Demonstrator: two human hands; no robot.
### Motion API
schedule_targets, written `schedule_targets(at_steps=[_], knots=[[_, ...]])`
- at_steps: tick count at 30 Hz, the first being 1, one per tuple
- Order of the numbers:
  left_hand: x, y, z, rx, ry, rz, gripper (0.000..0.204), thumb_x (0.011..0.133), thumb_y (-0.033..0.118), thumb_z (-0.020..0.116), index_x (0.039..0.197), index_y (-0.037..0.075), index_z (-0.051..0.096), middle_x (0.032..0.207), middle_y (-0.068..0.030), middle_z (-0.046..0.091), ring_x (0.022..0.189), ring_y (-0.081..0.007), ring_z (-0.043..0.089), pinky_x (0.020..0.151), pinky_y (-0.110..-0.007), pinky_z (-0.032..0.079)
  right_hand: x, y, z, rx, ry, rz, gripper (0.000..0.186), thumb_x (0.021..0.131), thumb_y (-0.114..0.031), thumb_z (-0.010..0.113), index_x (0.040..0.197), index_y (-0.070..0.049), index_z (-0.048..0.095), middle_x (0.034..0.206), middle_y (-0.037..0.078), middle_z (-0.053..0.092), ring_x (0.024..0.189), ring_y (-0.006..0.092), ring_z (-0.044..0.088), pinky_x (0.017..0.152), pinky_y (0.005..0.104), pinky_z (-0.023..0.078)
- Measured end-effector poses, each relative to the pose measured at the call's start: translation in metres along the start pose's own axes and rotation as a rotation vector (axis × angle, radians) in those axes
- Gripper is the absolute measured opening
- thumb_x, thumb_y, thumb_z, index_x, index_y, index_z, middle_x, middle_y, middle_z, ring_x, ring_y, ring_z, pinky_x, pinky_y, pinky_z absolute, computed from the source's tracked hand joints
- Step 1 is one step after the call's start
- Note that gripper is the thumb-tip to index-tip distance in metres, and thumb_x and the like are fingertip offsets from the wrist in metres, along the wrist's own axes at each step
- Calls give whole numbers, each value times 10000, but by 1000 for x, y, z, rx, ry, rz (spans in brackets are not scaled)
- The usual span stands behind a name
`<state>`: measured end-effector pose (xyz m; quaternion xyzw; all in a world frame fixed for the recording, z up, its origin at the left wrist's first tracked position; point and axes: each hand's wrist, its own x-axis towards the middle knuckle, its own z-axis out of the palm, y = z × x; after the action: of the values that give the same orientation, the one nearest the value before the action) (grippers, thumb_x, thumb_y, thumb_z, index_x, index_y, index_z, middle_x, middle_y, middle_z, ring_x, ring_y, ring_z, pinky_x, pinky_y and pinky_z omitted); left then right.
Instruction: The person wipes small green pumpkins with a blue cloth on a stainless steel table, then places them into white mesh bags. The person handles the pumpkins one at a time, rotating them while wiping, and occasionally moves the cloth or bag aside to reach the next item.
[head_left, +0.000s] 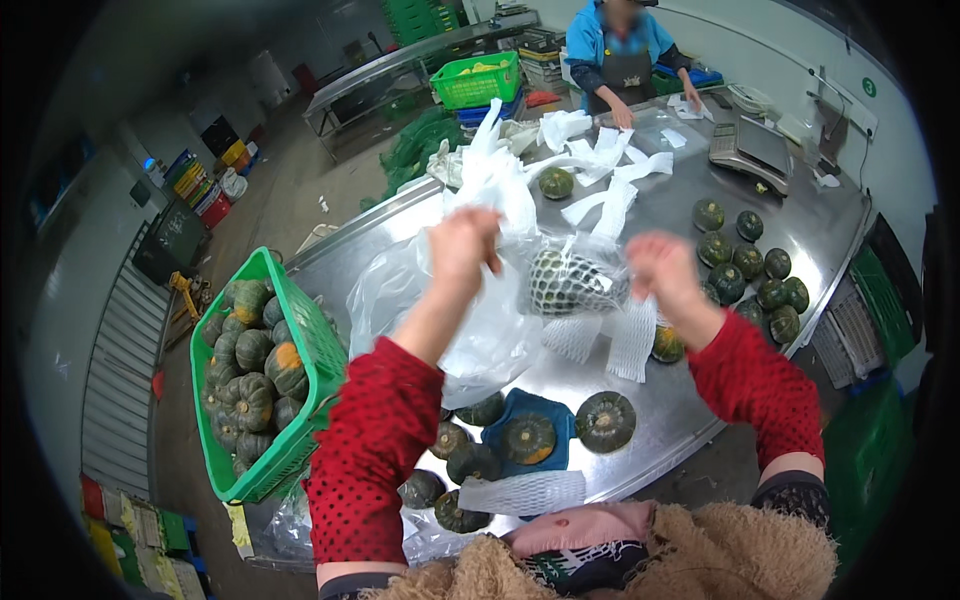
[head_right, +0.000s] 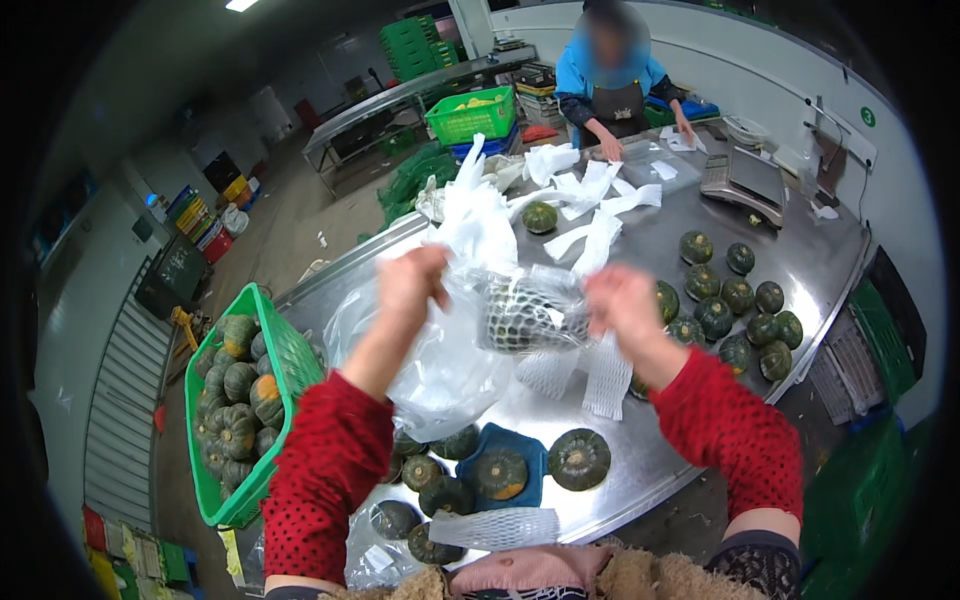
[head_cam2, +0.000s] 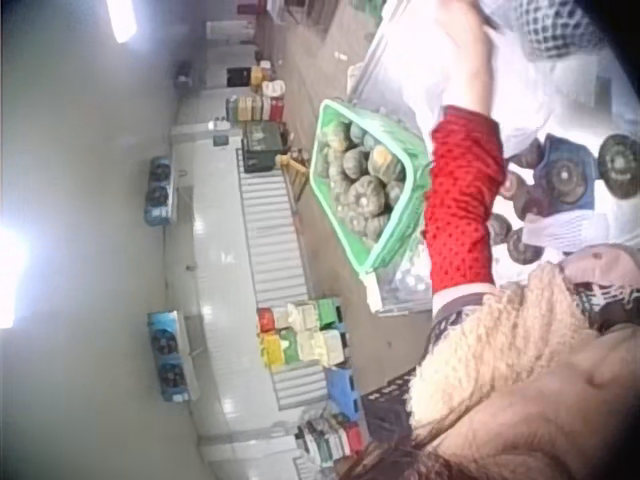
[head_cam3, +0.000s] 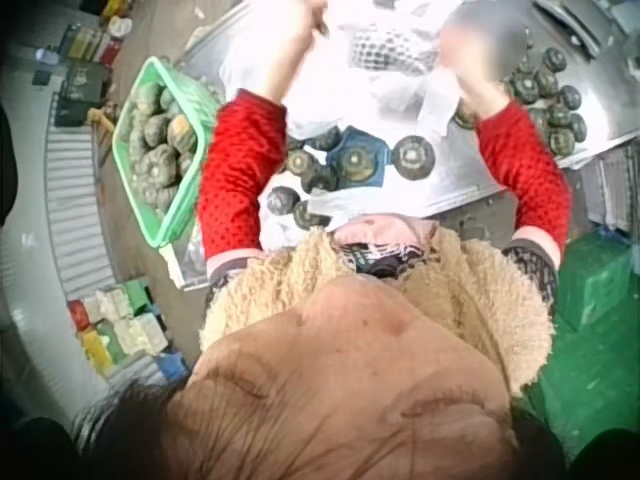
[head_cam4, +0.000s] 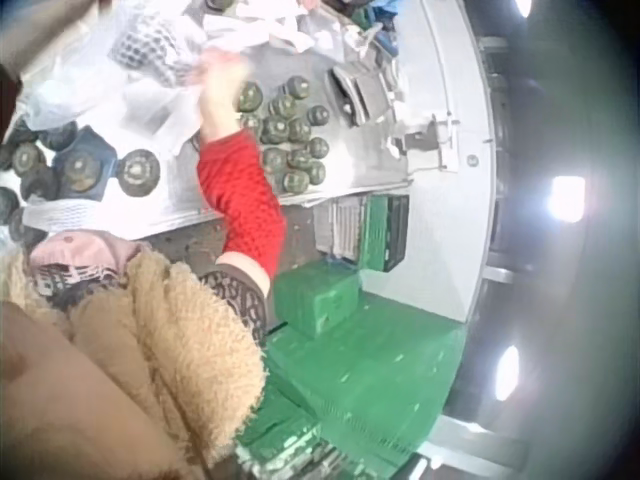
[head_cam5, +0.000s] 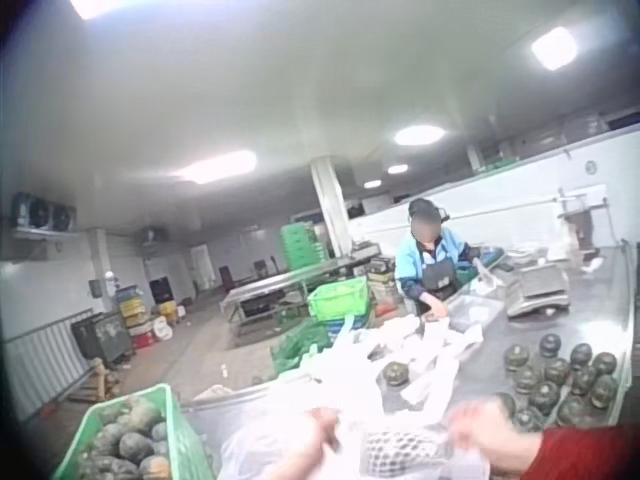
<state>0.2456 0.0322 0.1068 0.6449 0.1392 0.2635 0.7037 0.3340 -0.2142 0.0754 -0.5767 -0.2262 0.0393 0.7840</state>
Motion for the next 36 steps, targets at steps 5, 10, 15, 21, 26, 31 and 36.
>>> schedule_targets(at_steps=[5, 10, 15, 21, 26, 31, 36], knots=[[2, 45, 35, -41, -84, 434, 120, 747, 2, 581, 811, -61, 660, 589, -55, 569, 380, -127, 460, 384, -281, 412, 16, -13, -11, 67, 12, -133, 70, 819, -37, 584, 874, 6, 592, 604, -7, 495, 455, 64, 405, 421, 218, 350], [-7, 16, 20, 295, -129, 68, 140, 747, -18, 520, 815, -59, 635, 587, -48, 550, 406, -108, 454, 378, -257, 402, -1, 13, -9, 27, -73, 146, 61, 800, -28, 586, 856, -7, 598, 622, 9, 539, 449, 67, 451, 414, 212, 361], [-9, -16, 3, 247, 23, 162, 144, 744, -20, 544, 840, -75, 635, 579, -59, 546, 423, -128, 485, 358, -293, 402, -26, 25, -12, -85, -71, 126, 79, 783, 4, 562, 846, -33, 594, 583, -37, 465, 422, 55, 374, 393, 213, 328], [-23, 25, 37, 63, -39, 276, 139, 762, 28, 554, 806, -75, 637, 604, -67, 565, 387, -132, 466, 355, -279, 389, -14, -28, -13, 89, -44, 47, 68, 797, 8, 556, 852, -21, 582, 622, -2, 520, 450, 53, 434, 404, 220, 364], [1, 2, 13, 121, -17, 210, 109, 771, 27, 549, 714, -44, 608, 579, -65, 560, 384, -146, 468, 363, -286, 384, -13, 23, 4, -78, -85, 84, 26, 775, 2, 595, 788, -20, 600, 653, 18, 585, 457, 102, 496, 409, 219, 387], [-31, 71, 10, 89, -42, 506, 100, 772, 31, 580, 789, -56, 626, 599, -46, 567, 416, -133, 500, 384, -270, 408, -26, -54, 10, -33, -63, -158, 76, 783, 6, 524, 837, -10, 574, 575, -13, 493, 420, 85, 445, 404, 213, 363], [-57, 75, -41, -8, 89, 418, 101, 792, 4, 539, 832, -36, 622, 597, -26, 507, 426, -117, 467, 384, -268, 422, -33, -40, 20, 204, -241, 164, 71, 805, 25, 559, 856, 5, 606, 621, 3, 536, 452, 64, 454, 420, 223, 403]])
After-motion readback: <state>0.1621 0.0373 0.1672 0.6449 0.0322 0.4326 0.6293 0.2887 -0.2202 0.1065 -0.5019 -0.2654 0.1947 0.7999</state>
